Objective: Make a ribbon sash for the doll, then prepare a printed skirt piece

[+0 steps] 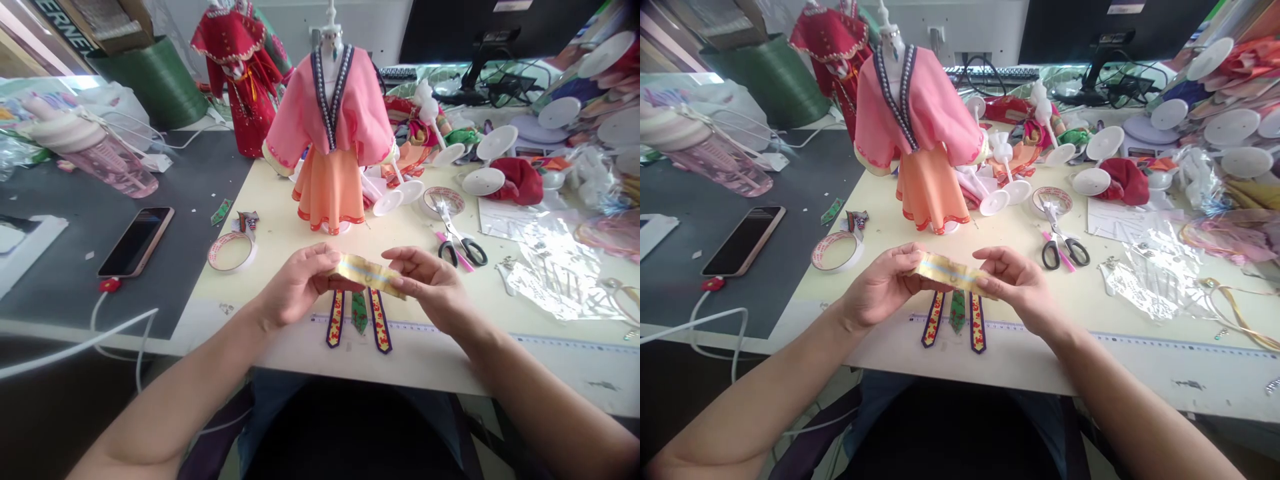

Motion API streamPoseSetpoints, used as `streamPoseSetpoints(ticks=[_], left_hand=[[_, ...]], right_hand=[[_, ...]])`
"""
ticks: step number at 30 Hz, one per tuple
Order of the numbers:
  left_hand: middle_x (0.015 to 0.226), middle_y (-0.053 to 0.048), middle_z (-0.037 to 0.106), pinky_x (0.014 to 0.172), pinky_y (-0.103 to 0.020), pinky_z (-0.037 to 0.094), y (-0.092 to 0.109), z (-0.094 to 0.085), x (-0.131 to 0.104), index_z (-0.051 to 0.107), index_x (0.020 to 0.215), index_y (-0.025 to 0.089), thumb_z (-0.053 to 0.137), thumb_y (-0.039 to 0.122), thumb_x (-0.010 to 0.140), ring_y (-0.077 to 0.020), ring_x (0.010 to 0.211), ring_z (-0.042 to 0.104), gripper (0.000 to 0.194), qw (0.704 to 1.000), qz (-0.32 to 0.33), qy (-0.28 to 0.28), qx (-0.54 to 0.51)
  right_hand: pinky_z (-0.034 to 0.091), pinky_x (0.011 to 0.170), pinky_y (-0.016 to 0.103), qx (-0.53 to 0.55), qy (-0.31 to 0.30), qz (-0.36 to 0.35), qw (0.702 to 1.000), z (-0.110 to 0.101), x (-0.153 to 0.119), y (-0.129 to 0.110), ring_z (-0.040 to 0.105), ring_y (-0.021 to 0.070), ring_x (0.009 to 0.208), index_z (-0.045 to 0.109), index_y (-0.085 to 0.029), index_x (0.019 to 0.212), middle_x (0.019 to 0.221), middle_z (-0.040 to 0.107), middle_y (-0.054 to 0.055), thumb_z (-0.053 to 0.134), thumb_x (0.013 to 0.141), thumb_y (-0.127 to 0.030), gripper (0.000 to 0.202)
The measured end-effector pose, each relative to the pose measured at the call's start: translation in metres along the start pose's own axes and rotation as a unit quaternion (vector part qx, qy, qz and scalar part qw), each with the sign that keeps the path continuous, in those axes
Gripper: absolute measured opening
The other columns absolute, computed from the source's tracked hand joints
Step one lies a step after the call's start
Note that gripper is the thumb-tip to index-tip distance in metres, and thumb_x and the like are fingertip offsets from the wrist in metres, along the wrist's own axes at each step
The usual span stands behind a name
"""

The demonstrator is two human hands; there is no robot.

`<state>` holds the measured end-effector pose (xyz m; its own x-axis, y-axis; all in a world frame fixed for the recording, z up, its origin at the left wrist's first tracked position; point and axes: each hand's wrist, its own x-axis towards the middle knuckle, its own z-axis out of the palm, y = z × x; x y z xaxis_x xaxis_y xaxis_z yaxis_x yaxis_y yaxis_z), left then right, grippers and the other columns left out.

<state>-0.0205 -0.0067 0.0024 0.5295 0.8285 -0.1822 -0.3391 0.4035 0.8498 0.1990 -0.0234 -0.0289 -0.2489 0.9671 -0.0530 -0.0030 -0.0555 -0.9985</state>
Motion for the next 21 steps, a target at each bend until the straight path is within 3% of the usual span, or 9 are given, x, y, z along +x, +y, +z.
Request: streamPoseSetpoints(ticks=[3, 6, 11, 16, 21], left_hand=[[0.081, -0.002, 0.064, 0.084, -0.034, 0.049, -0.003, -0.004, -0.002, 0.056, 0.076, 0.016, 0.057, 0.031, 0.084, -0.0153, 0.078, 0.064, 0.018, 0.993, 0.013, 0.054, 0.106], [0.075, -0.001, 0.060, 0.076, -0.028, 0.047, -0.008, -0.010, -0.003, 0.057, 0.076, 0.016, 0.054, 0.036, 0.085, -0.0134, 0.074, 0.059, 0.023, 0.959, 0.039, 0.118, 0.256], [0.057, 0.003, 0.048, 0.054, -0.024, 0.033, -0.016, -0.018, -0.003, 0.051, 0.065, 0.017, 0.051, 0.038, 0.085, -0.0105, 0.055, 0.042, 0.029, 0.857, 0.055, 0.182, 0.478], [0.057, 0.003, 0.046, 0.054, -0.025, 0.029, -0.021, -0.021, -0.003, 0.042, 0.060, 0.018, 0.049, 0.034, 0.084, -0.0109, 0.053, 0.039, 0.029, 0.743, 0.075, 0.203, 0.634], [0.058, 0.001, 0.048, 0.055, -0.026, 0.029, -0.024, -0.023, -0.001, 0.038, 0.060, 0.020, 0.048, 0.032, 0.083, -0.0133, 0.056, 0.043, 0.029, 0.693, 0.090, 0.196, 0.688]], right_hand=[[0.042, 0.054, 0.025, -0.020, 0.057, 0.003, 0.998, -0.002, 0.003, 0.000, 0.049, 0.0105, 0.060, 0.061, -0.021, 0.104, 0.070, 0.054, -0.002, 0.067, 0.076, -0.037, 0.032], [0.042, 0.054, 0.025, -0.039, 0.081, 0.007, 0.996, -0.004, 0.006, 0.000, 0.048, 0.0099, 0.059, 0.061, -0.019, 0.102, 0.067, 0.052, -0.002, 0.067, 0.075, -0.038, 0.033], [0.037, 0.049, 0.025, -0.166, 0.097, -0.001, 0.981, -0.003, 0.006, 0.007, 0.045, 0.0098, 0.054, 0.058, -0.019, 0.101, 0.065, 0.051, -0.003, 0.063, 0.078, -0.040, 0.032], [0.038, 0.054, 0.027, -0.365, 0.121, -0.041, 0.922, 0.000, 0.002, 0.012, 0.046, 0.0108, 0.054, 0.058, -0.022, 0.103, 0.066, 0.054, -0.003, 0.058, 0.082, -0.035, 0.025], [0.039, 0.054, 0.027, -0.438, 0.117, -0.054, 0.890, 0.001, 0.003, 0.011, 0.050, 0.0123, 0.054, 0.057, -0.022, 0.106, 0.070, 0.060, -0.001, 0.056, 0.083, -0.033, 0.025]])
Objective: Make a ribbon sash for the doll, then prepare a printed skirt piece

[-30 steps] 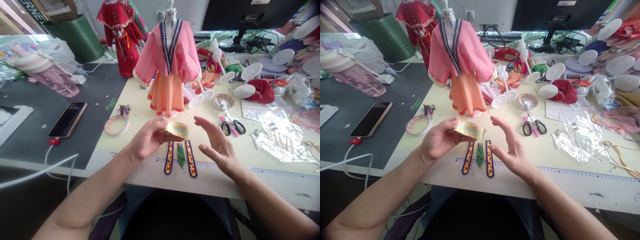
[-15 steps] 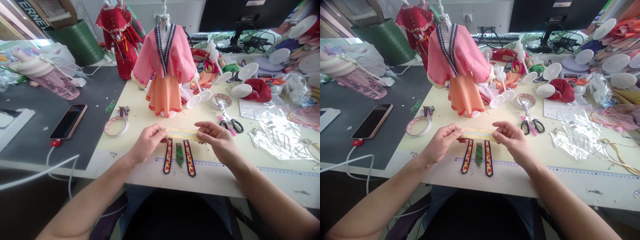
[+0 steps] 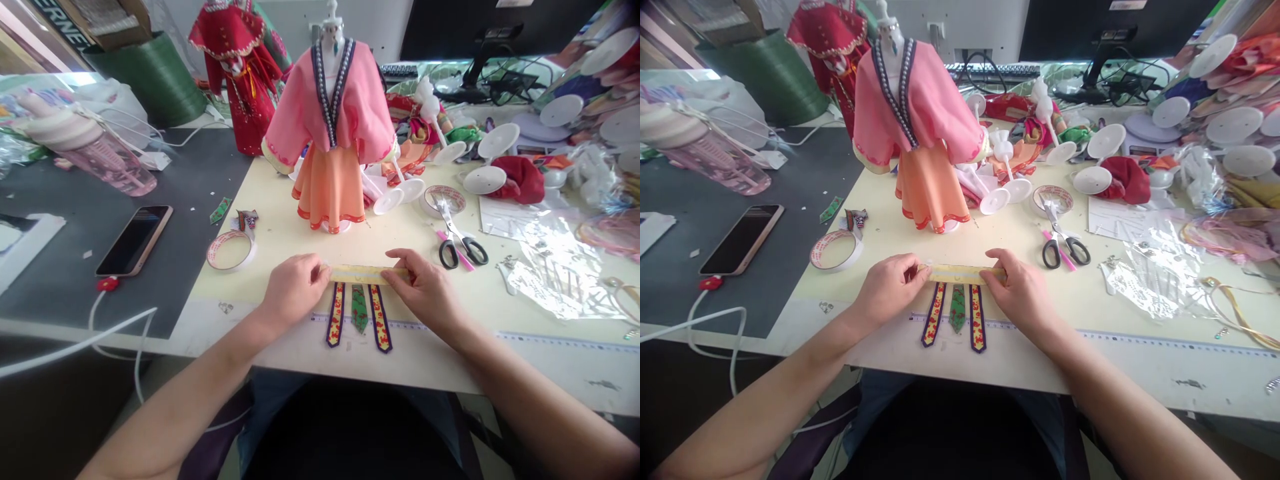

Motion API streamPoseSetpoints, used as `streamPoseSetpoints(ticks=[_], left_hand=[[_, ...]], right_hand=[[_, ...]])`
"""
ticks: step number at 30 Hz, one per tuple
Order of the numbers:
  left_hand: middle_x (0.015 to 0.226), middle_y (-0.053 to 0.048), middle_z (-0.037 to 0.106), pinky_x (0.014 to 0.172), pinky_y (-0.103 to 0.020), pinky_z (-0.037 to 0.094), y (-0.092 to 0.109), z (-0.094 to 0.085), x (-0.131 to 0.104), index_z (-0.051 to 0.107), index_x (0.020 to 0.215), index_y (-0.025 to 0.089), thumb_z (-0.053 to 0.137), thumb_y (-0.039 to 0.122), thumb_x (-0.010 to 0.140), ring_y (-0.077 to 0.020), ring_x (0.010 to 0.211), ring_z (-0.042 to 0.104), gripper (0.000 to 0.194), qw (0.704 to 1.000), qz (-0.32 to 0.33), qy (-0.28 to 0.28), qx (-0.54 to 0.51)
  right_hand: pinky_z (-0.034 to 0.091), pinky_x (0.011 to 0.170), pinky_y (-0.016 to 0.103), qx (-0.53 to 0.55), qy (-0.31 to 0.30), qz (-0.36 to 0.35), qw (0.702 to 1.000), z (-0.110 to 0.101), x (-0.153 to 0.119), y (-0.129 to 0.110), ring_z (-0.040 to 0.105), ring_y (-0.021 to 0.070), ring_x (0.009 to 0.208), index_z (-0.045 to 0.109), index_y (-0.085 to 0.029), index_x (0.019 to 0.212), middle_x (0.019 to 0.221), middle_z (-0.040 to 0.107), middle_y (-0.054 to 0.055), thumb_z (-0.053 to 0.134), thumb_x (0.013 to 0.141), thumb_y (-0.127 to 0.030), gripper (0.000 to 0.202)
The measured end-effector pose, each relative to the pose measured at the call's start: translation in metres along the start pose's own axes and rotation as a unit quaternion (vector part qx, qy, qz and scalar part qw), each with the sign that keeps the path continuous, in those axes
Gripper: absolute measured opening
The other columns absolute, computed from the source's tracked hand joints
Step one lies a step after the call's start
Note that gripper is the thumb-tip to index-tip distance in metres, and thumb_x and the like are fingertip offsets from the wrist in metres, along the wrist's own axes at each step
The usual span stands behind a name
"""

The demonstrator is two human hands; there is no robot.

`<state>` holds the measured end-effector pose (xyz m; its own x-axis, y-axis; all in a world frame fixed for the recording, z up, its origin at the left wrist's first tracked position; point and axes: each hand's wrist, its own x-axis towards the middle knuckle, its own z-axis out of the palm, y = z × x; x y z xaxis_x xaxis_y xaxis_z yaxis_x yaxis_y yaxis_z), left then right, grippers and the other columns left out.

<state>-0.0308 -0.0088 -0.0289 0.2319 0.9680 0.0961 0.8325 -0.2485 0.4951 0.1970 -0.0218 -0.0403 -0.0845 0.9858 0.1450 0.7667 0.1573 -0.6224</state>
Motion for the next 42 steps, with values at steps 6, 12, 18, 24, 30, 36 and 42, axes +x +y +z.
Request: streamPoseSetpoints(ticks=[6, 12, 18, 24, 30, 36, 42], left_hand=[[0.059, 0.001, 0.051, 0.055, -0.026, 0.030, -0.002, 0.000, 0.000, 0.043, 0.061, 0.020, 0.049, 0.034, 0.084, -0.0129, 0.055, 0.043, 0.027, 1.000, -0.011, -0.011, -0.013], [0.059, 0.002, 0.050, 0.055, -0.026, 0.029, -0.003, 0.000, 0.000, 0.042, 0.061, 0.019, 0.050, 0.034, 0.084, -0.0125, 0.055, 0.043, 0.028, 1.000, -0.016, -0.016, -0.016], [0.059, 0.002, 0.050, 0.055, -0.026, 0.029, -0.003, 0.001, 0.001, 0.042, 0.061, 0.019, 0.051, 0.033, 0.084, -0.0125, 0.056, 0.043, 0.028, 1.000, -0.015, -0.014, -0.008], [0.061, 0.002, 0.052, 0.057, -0.025, 0.035, -0.002, -0.003, 0.000, 0.053, 0.069, 0.017, 0.056, 0.034, 0.083, -0.0105, 0.057, 0.045, 0.022, 0.986, -0.046, 0.018, -0.159], [0.077, -0.001, 0.064, 0.067, -0.023, 0.048, 0.012, -0.027, 0.002, 0.059, 0.082, 0.016, 0.065, 0.031, 0.080, -0.0109, 0.069, 0.058, 0.017, 0.842, -0.063, 0.018, -0.535], [0.065, 0.002, 0.059, 0.049, -0.017, 0.042, 0.037, -0.052, 0.004, 0.060, 0.079, 0.014, 0.067, 0.025, 0.080, -0.0062, 0.054, 0.052, 0.012, 0.807, -0.008, -0.111, -0.579], [0.067, 0.003, 0.056, 0.052, -0.016, 0.041, 0.055, -0.056, 0.008, 0.061, 0.085, 0.015, 0.069, 0.027, 0.078, -0.0051, 0.056, 0.051, 0.016, 0.810, 0.015, -0.146, -0.567]], right_hand=[[0.039, 0.054, 0.027, -0.013, -0.010, -0.001, 1.000, 0.001, -0.001, 0.001, 0.051, 0.0129, 0.055, 0.057, -0.022, 0.108, 0.073, 0.062, 0.000, 0.054, 0.084, -0.033, 0.026], [0.040, 0.055, 0.028, -0.020, -0.015, 0.000, 1.000, 0.001, 0.000, 0.002, 0.052, 0.0134, 0.056, 0.057, -0.022, 0.107, 0.074, 0.063, 0.001, 0.055, 0.084, -0.033, 0.026], [0.040, 0.055, 0.028, -0.025, -0.019, 0.003, 1.000, 0.002, 0.000, 0.002, 0.052, 0.0133, 0.056, 0.057, -0.022, 0.107, 0.074, 0.063, 0.001, 0.055, 0.084, -0.033, 0.026], [0.041, 0.058, 0.028, 0.038, -0.013, 0.004, 0.999, 0.001, -0.001, 0.001, 0.051, 0.0124, 0.058, 0.057, -0.021, 0.106, 0.072, 0.060, 0.000, 0.056, 0.083, -0.032, 0.025], [0.047, 0.063, 0.028, 0.287, -0.170, 0.014, 0.943, -0.015, -0.017, -0.023, 0.057, 0.0136, 0.068, 0.054, -0.021, 0.111, 0.074, 0.060, -0.001, 0.060, 0.083, -0.034, 0.031], [0.050, 0.077, 0.032, 0.306, -0.247, -0.061, 0.918, -0.034, -0.018, -0.050, 0.058, 0.0166, 0.083, 0.054, -0.022, 0.115, 0.096, 0.062, 0.004, 0.067, 0.078, -0.034, 0.040], [0.050, 0.066, 0.027, 0.323, -0.216, -0.087, 0.917, -0.035, -0.014, -0.064, 0.058, 0.0142, 0.072, 0.067, -0.020, 0.083, 0.078, 0.064, 0.001, 0.066, 0.080, -0.033, 0.013]])
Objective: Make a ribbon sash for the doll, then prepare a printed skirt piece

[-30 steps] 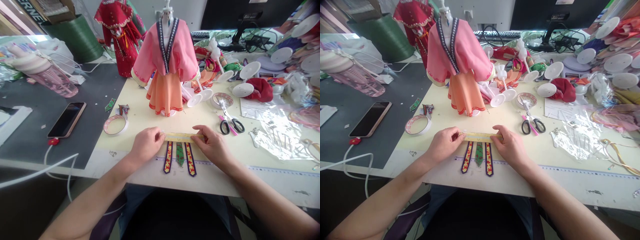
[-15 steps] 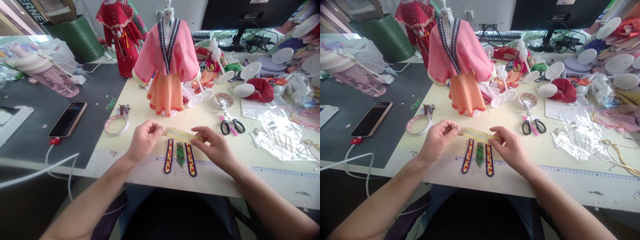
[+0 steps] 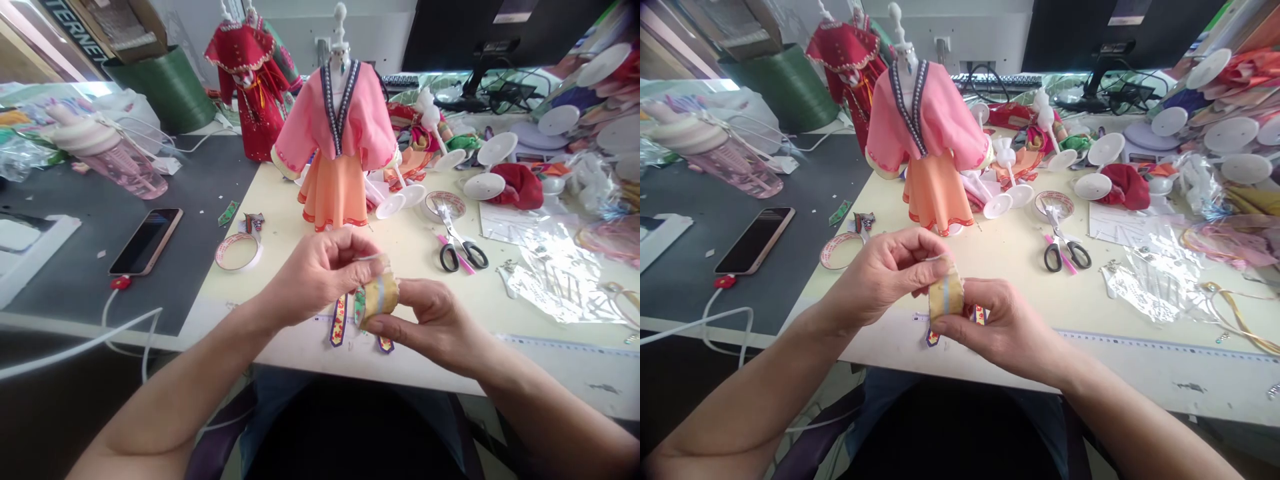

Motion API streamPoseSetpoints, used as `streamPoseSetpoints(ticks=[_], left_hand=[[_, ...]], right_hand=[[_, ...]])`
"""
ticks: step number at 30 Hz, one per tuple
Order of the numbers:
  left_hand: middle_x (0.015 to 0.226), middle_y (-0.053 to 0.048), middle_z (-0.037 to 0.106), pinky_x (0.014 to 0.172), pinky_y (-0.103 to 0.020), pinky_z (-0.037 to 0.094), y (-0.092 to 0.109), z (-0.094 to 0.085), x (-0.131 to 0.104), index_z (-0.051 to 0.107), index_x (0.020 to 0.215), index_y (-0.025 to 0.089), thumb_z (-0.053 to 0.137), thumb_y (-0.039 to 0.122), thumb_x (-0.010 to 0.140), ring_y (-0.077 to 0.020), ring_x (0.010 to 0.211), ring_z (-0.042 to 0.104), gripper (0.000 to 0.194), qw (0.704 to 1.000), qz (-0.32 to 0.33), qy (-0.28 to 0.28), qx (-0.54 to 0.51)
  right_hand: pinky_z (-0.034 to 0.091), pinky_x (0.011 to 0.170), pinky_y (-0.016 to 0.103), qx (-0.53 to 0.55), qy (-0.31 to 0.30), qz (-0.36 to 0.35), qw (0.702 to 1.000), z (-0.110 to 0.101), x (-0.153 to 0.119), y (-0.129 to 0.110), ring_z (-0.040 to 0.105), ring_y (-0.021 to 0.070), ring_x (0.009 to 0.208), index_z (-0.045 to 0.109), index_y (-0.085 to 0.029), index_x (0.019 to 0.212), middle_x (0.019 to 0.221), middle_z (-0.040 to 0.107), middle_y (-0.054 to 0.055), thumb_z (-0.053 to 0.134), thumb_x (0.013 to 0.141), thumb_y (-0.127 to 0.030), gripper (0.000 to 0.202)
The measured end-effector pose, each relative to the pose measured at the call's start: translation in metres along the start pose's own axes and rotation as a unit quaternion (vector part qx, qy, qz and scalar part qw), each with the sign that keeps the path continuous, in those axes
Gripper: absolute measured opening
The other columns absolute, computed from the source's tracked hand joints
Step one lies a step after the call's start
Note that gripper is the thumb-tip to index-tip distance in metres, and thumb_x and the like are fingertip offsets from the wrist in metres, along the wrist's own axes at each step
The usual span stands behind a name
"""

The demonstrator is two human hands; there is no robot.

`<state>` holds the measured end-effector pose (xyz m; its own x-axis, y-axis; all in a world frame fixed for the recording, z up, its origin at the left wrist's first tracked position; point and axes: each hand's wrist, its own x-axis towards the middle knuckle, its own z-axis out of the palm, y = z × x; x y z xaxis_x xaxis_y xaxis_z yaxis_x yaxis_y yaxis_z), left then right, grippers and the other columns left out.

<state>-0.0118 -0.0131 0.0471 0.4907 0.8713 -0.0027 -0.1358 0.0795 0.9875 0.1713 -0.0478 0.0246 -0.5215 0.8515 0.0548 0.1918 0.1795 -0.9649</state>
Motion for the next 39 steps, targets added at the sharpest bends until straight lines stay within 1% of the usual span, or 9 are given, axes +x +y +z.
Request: streamPoseSetpoints(ticks=[3, 7, 10, 13, 22, 26, 30, 35, 39], left_hand=[[0.081, 0.000, 0.059, 0.070, -0.021, 0.046, -0.008, 0.003, -0.001, 0.057, 0.105, 0.018, 0.064, 0.040, 0.081, -0.0092, 0.074, 0.057, 0.034, 0.998, 0.018, 0.032, -0.052], [0.086, -0.003, 0.061, 0.073, -0.028, 0.046, -0.026, 0.006, -0.009, 0.051, 0.112, 0.018, 0.071, 0.042, 0.074, -0.0151, 0.080, 0.060, 0.050, 0.990, -0.096, -0.032, -0.095], [0.073, 0.000, 0.059, 0.062, -0.022, 0.042, -0.035, 0.007, -0.015, 0.057, 0.094, 0.014, 0.076, 0.032, 0.070, -0.0105, 0.067, 0.056, 0.035, 0.984, -0.159, -0.027, -0.080], [0.069, 0.001, 0.056, 0.059, -0.020, 0.039, -0.038, 0.005, -0.018, 0.058, 0.077, 0.012, 0.074, 0.027, 0.070, -0.0079, 0.062, 0.052, 0.023, 0.984, -0.161, -0.017, -0.072], [0.071, 0.001, 0.057, 0.062, -0.021, 0.039, -0.041, -0.011, -0.022, 0.055, 0.075, 0.014, 0.068, 0.024, 0.073, -0.0091, 0.067, 0.053, 0.016, 0.990, -0.142, 0.019, 0.006], [0.071, 0.002, 0.058, 0.064, -0.022, 0.041, -0.044, -0.020, -0.018, 0.056, 0.078, 0.015, 0.063, 0.022, 0.075, -0.0092, 0.066, 0.054, 0.011, 0.988, -0.132, 0.067, 0.045], [0.071, 0.002, 0.058, 0.067, -0.023, 0.042, -0.047, -0.031, -0.011, 0.058, 0.087, 0.017, 0.060, 0.025, 0.078, -0.0104, 0.068, 0.054, 0.013, 0.977, -0.087, 0.120, 0.150], [0.090, -0.003, 0.062, 0.064, -0.024, 0.042, -0.054, -0.035, -0.005, 0.060, 0.098, 0.018, 0.057, 0.028, 0.078, -0.0137, 0.074, 0.056, 0.022, 0.935, -0.060, 0.149, 0.316], [0.084, -0.001, 0.062, 0.061, -0.023, 0.041, -0.062, -0.034, -0.005, 0.060, 0.104, 0.019, 0.054, 0.026, 0.079, -0.0099, 0.059, 0.050, 0.026, 0.899, -0.058, 0.143, 0.410]], right_hand=[[0.049, 0.056, 0.024, 0.084, 0.076, 0.032, 0.993, 0.007, -0.001, 0.001, 0.057, 0.0118, 0.061, 0.066, -0.019, 0.081, 0.068, 0.062, -0.001, 0.064, 0.082, -0.033, 0.014], [0.049, 0.052, 0.021, 0.166, 0.183, 0.008, 0.969, 0.012, -0.001, 0.006, 0.057, 0.0089, 0.058, 0.066, -0.022, 0.084, 0.068, 0.063, -0.002, 0.066, 0.080, -0.026, 0.005], [0.048, 0.053, 0.019, 0.188, 0.221, -0.006, 0.957, 0.013, -0.002, 0.011, 0.057, 0.0084, 0.061, 0.066, -0.024, 0.082, 0.070, 0.063, -0.002, 0.066, 0.080, -0.021, 0.004], [0.049, 0.059, 0.020, 0.219, 0.233, -0.008, 0.947, 0.012, -0.004, 0.015, 0.057, 0.0086, 0.066, 0.065, -0.024, 0.081, 0.075, 0.062, -0.002, 0.067, 0.078, -0.020, 0.006], [0.042, 0.056, 0.022, 0.256, 0.273, 0.041, 0.927, 0.002, -0.008, 0.026, 0.048, 0.0073, 0.059, 0.062, -0.021, 0.076, 0.074, 0.055, -0.002, 0.070, 0.070, -0.022, 0.010], [0.039, 0.056, 0.023, 0.201, 0.271, 0.058, 0.940, -0.006, -0.008, 0.037, 0.047, 0.0083, 0.058, 0.060, -0.021, 0.074, 0.065, 0.053, -0.003, 0.070, 0.072, -0.026, 0.012], [0.032, 0.050, 0.025, 0.063, 0.249, 0.095, 0.962, -0.015, -0.002, 0.046, 0.042, 0.0098, 0.055, 0.058, -0.020, 0.070, 0.059, 0.051, -0.002, 0.066, 0.076, -0.034, 0.017], [0.030, 0.049, 0.026, -0.116, 0.224, 0.127, 0.959, -0.019, 0.005, 0.059, 0.041, 0.0099, 0.053, 0.056, -0.019, 0.071, 0.059, 0.051, -0.002, 0.060, 0.079, -0.037, 0.020], [0.032, 0.049, 0.025, -0.193, 0.214, 0.129, 0.949, -0.017, 0.007, 0.069, 0.042, 0.0102, 0.053, 0.056, -0.020, 0.075, 0.058, 0.050, -0.003, 0.057, 0.080, -0.034, 0.015]])
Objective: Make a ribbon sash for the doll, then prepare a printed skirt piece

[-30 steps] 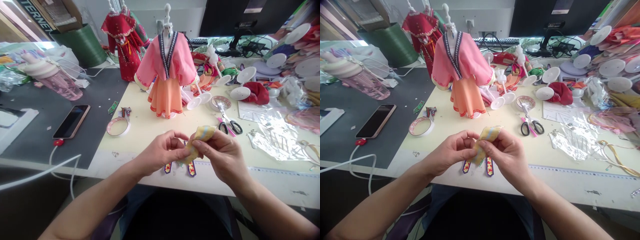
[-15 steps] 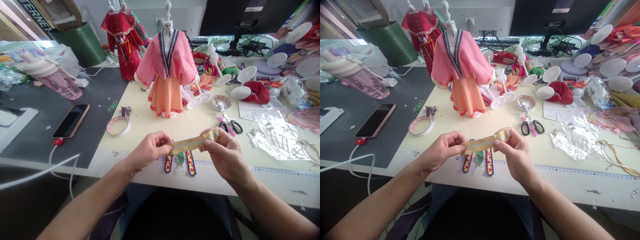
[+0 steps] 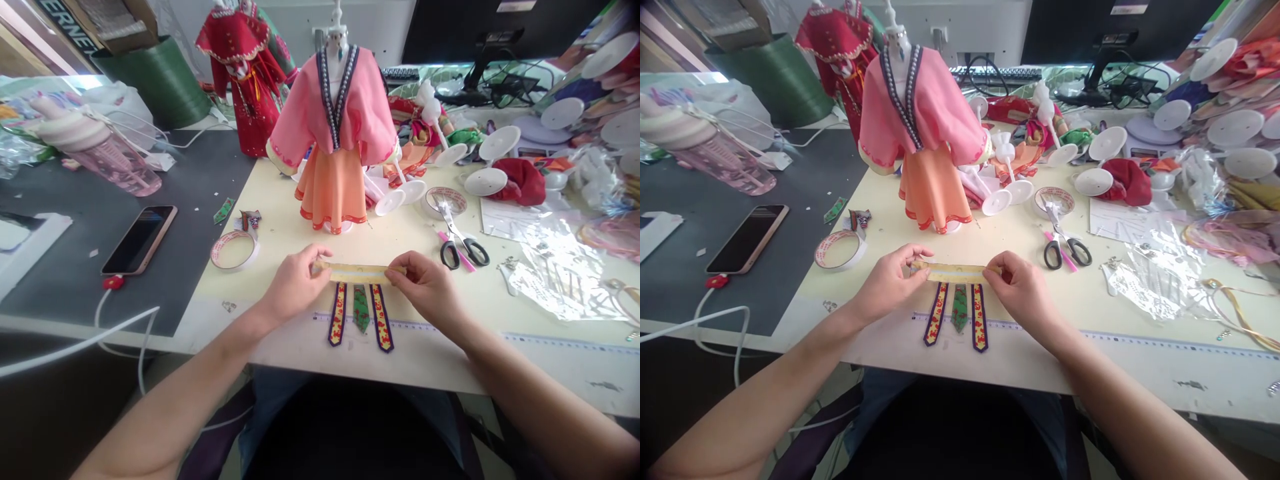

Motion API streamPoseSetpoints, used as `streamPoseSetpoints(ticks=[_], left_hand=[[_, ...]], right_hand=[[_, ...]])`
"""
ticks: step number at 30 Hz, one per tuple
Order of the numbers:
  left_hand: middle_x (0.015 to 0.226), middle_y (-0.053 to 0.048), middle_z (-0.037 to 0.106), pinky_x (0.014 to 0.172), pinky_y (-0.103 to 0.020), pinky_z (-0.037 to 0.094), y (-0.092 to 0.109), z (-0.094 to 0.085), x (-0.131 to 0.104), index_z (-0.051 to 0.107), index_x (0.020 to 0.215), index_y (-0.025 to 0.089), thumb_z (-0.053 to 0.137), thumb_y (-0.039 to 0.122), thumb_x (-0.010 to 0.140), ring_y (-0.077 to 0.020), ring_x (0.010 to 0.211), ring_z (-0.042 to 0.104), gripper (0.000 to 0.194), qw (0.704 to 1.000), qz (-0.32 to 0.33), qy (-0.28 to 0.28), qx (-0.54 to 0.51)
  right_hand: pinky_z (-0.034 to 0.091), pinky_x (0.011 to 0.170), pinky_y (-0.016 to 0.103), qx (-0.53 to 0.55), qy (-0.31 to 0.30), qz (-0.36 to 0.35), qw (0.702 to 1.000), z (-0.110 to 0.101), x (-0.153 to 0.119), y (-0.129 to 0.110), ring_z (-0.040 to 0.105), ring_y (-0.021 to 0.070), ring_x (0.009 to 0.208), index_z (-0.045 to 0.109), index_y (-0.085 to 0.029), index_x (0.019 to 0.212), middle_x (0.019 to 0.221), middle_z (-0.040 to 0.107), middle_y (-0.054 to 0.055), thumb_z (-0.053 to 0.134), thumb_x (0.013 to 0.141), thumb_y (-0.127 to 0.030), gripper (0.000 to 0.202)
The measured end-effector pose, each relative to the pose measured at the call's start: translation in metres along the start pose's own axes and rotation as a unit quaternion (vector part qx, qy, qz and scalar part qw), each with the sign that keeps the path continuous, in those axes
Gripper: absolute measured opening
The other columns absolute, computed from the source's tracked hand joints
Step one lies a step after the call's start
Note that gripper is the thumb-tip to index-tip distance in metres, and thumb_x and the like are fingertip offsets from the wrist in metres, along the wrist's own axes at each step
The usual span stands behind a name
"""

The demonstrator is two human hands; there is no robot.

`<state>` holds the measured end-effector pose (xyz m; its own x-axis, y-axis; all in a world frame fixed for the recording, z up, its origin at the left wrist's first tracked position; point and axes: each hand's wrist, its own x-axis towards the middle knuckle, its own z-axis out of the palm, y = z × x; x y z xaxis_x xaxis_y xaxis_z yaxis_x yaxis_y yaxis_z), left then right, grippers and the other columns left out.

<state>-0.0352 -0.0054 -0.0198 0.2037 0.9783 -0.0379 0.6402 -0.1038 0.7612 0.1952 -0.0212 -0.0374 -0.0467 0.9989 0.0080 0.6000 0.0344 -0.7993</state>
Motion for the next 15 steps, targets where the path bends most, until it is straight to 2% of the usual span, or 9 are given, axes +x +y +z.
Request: streamPoseSetpoints(ticks=[4, 10, 15], left_hand=[[0.075, 0.001, 0.060, 0.066, -0.025, 0.044, -0.0027, 0.0037, 0.0003, 0.060, 0.105, 0.019, 0.054, 0.023, 0.079, -0.0093, 0.054, 0.046, 0.027, 0.996, 0.025, 0.016, 0.078], [0.079, -0.002, 0.064, 0.082, -0.032, 0.045, -0.0042, 0.0062, 0.0004, 0.060, 0.106, 0.019, 0.053, 0.018, 0.079, -0.0150, 0.070, 0.057, 0.028, 0.990, 0.061, 0.023, 0.128], [0.079, -0.002, 0.065, 0.086, -0.033, 0.046, -0.0023, 0.0069, -0.0016, 0.060, 0.107, 0.019, 0.053, 0.017, 0.079, -0.0180, 0.082, 0.060, 0.029, 0.987, 0.064, 0.018, 0.143]], right_hand=[[0.033, 0.050, 0.025, -0.050, -0.008, 0.006, 0.999, 0.0018, 0.0015, -0.0009, 0.044, 0.0105, 0.053, 0.055, -0.021, 0.080, 0.059, 0.052, -0.004, 0.056, 0.081, -0.033, 0.012], [0.034, 0.052, 0.025, -0.116, -0.006, -0.007, 0.993, 0.0017, 0.0021, -0.0036, 0.047, 0.0116, 0.053, 0.055, -0.021, 0.088, 0.058, 0.052, -0.004, 0.054, 0.082, -0.031, 0.012], [0.034, 0.051, 0.025, -0.134, -0.019, -0.015, 0.991, 0.0010, 0.0008, -0.0018, 0.047, 0.0115, 0.052, 0.054, -0.021, 0.091, 0.058, 0.052, -0.004, 0.053, 0.083, -0.030, 0.012]])
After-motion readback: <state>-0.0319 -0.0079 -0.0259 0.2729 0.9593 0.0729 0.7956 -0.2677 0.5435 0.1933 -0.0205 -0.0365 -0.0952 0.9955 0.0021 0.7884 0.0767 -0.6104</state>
